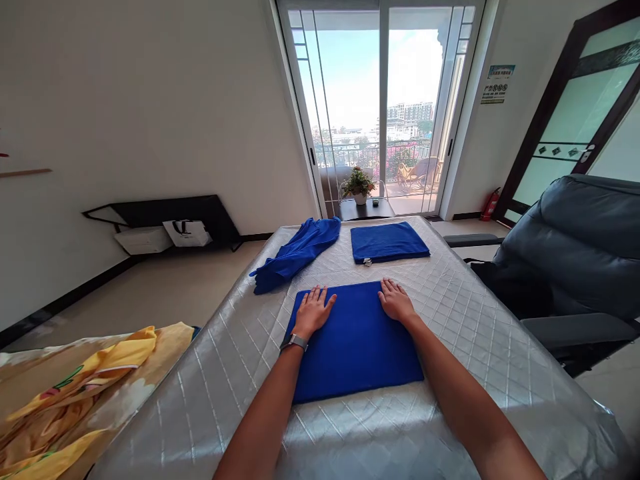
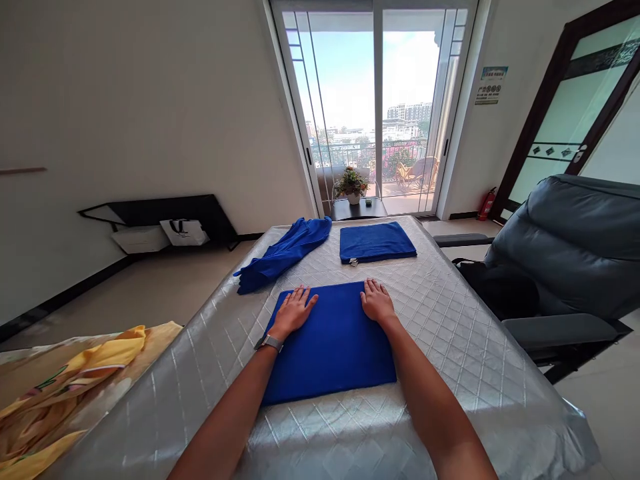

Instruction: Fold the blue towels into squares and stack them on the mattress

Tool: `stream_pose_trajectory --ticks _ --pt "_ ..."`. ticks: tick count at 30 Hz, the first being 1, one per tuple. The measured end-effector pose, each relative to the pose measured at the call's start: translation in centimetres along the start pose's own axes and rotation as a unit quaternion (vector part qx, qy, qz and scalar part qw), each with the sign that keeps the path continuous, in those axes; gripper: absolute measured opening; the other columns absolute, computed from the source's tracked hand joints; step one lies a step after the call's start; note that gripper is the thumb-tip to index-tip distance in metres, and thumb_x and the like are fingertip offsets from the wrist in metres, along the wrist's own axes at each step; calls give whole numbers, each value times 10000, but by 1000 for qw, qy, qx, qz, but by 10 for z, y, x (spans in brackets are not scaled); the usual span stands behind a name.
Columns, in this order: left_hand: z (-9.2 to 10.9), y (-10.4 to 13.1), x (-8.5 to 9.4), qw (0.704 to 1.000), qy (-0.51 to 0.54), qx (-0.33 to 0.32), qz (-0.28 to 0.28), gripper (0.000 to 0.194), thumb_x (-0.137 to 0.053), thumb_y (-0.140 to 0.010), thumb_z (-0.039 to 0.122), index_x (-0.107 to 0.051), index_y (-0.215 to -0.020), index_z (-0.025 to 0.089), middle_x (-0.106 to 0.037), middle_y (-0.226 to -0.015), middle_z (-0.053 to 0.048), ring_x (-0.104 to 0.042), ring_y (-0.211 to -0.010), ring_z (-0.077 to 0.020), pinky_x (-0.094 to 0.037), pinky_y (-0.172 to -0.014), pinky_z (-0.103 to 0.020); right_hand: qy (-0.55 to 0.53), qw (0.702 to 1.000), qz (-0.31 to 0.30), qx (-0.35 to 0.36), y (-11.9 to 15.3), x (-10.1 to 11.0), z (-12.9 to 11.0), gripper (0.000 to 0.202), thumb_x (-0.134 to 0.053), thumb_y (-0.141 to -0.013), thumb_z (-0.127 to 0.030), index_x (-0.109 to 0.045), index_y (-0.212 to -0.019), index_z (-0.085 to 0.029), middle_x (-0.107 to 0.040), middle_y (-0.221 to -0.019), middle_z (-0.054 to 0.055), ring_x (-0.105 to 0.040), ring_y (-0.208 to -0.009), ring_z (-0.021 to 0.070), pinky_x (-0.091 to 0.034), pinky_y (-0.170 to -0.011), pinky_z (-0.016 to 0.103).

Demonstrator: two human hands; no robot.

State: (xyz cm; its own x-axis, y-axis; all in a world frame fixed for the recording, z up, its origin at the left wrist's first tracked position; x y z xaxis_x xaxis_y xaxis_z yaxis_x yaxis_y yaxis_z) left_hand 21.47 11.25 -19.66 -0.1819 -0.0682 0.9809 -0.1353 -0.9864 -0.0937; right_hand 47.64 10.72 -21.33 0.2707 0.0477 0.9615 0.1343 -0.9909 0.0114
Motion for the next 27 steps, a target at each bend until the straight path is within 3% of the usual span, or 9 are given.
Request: stream_pose_trajectory --ticks 3,6,19,27 --pt "-44 5 3 1000 -14 24 0 774 -171 -1025 620 -316 -1598 120 -269 -1677 -151 -218 -1566 -283 -187 -1273 -497 -2 1000 -1 -2 1 1 0 659 -161 -1056 -419 -216 -1640 -118 -161 -1701 32 -107 -1576 153 -72 -1268 352" --pt "-58 6 0 999 -30 28 -2 788 -148 -1029 614 -280 -1606 94 -227 -1689 -152 -193 -1573 -267 -176 -1279 -455 -1 1000 0 -2 3 4 -2 657 -158 -1057 -414 -218 -1638 -112 -165 -1702 29 -105 -1577 159 -74 -1269 355" --pt "-57 6 -2 999 -27 26 20 797 -176 -1024 616 -303 -1596 76 -258 -1675 -173 -221 -1564 -290 -198 -1271 -476 19 1000 5 -10 4 3 -4 657 -138 -1059 -414 -225 -1637 -114 -175 -1702 31 -115 -1575 152 -74 -1269 341" --pt "-54 7 1 999 -21 26 28 783 -180 -1025 602 -332 -1587 79 -280 -1670 -172 -234 -1561 -289 -198 -1271 -468 41 999 12 -6 14 15 -14 649 -174 -1059 -389 -234 -1629 -84 -187 -1700 67 -114 -1576 168 -78 -1270 346"
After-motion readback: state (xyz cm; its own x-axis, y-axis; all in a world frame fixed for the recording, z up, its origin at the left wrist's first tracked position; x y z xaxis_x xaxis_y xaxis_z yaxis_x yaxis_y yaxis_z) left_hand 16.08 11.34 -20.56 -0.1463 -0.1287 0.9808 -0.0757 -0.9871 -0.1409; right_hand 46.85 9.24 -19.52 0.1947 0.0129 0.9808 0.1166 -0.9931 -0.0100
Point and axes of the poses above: each hand's wrist, its own y-axis away from the middle knuckle, its own x-axis out of the back of the hand, z = x × y, the point moved 9 cm from there along -y, towards the middle knuckle
